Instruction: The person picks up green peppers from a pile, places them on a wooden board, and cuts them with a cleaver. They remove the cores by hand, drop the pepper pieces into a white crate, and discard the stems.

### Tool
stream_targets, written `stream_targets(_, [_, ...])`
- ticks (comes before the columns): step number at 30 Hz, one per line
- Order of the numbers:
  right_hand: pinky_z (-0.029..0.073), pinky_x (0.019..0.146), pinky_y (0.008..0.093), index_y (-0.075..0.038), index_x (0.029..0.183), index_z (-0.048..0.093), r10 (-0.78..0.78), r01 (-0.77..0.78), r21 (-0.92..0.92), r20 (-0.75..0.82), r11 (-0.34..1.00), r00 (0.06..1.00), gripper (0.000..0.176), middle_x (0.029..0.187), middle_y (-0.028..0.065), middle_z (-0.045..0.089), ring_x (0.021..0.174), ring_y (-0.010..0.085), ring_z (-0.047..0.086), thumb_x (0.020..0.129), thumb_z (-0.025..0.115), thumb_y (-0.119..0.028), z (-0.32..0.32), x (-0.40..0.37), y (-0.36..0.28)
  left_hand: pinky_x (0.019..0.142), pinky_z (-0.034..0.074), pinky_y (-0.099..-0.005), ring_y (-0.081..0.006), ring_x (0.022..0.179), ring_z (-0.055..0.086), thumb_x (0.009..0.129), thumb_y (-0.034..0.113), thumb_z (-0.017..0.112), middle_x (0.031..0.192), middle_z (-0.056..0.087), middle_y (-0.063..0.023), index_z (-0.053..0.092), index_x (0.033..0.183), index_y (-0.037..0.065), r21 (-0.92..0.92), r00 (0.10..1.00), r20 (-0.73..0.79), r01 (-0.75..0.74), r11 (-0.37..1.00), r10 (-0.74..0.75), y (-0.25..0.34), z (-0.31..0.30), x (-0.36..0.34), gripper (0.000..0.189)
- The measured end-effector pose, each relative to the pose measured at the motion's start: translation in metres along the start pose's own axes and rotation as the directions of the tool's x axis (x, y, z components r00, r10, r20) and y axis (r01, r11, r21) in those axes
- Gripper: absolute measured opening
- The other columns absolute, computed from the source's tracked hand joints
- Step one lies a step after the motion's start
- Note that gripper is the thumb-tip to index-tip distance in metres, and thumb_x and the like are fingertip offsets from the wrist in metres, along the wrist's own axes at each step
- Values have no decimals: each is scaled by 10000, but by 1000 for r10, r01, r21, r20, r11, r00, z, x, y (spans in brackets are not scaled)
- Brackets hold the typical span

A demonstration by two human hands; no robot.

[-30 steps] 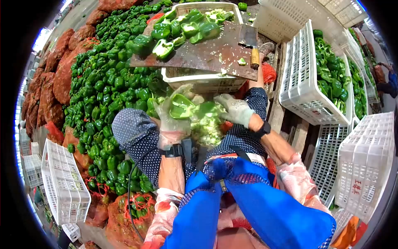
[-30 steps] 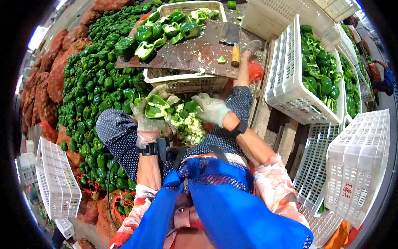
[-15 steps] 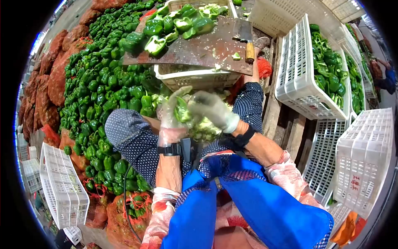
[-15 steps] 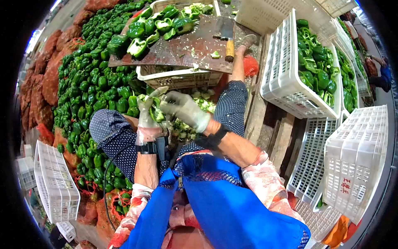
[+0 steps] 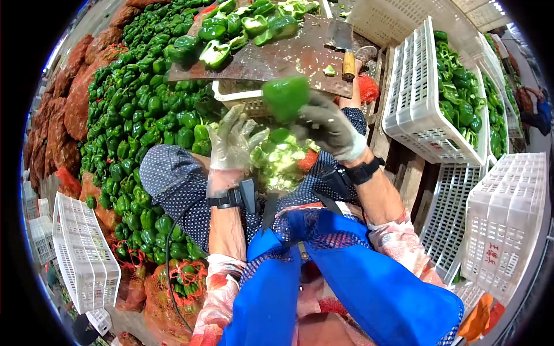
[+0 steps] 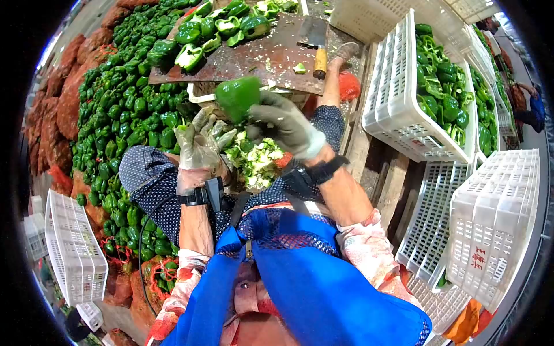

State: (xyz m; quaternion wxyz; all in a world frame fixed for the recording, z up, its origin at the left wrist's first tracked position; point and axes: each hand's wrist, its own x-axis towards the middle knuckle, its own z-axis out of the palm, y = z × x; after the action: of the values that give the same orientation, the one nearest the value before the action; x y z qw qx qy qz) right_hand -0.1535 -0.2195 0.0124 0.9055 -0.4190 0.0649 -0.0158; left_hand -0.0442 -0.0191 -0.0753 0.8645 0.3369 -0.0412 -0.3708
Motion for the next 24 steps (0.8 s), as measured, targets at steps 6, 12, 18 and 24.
stream_targets(6, [466, 931, 352, -52, 1199, 612, 60, -73, -632, -43, 772, 997, 429, 1155, 124, 624, 1066, 240, 589, 875, 661, -327, -24, 15, 13, 1020, 414, -550, -291, 1213, 484, 905, 569, 532, 1365, 495, -136, 516, 1336, 47, 80, 976, 89, -205, 975, 198, 25, 14, -4, 677])
stream_targets(12, [421, 1043, 454, 7, 1359, 450, -627, 489, 551, 81, 676, 775, 585, 1387, 211, 463, 1227, 299, 501, 902, 612, -321, -93, -33, -114, 1011, 452, -537, -334, 1176, 449, 926, 684, 336, 1387, 414, -164, 475, 1362, 21, 129, 960, -157, -213, 969, 232, 45, 10, -14, 805])
stream_targets(18, [510, 880, 333, -115, 1236, 571, -308, 156, -862, 0, 482, 951, 346, 1235, 87, 597, 1078, 185, 597, 946, 577, -304, -107, -19, -39, 1020, 435, -571, -366, 1210, 441, 945, 661, 311, 1431, 380, -207, 395, 1414, 15, 74, 964, -184, -181, 981, 191, 37, -5, -4, 803])
stream_targets(24, [471, 934, 425, -35, 1256, 550, 221, -132, -977, -168, -170, 961, 514, 1184, 205, 610, 1061, 358, 604, 858, 592, -357, -101, 81, 120, 1052, 396, -570, -372, 1273, 396, 934, 678, 314, 1469, 345, -184, 349, 1436, 19, 154, 966, -153, -183, 971, 207, 41, -12, -11, 829])
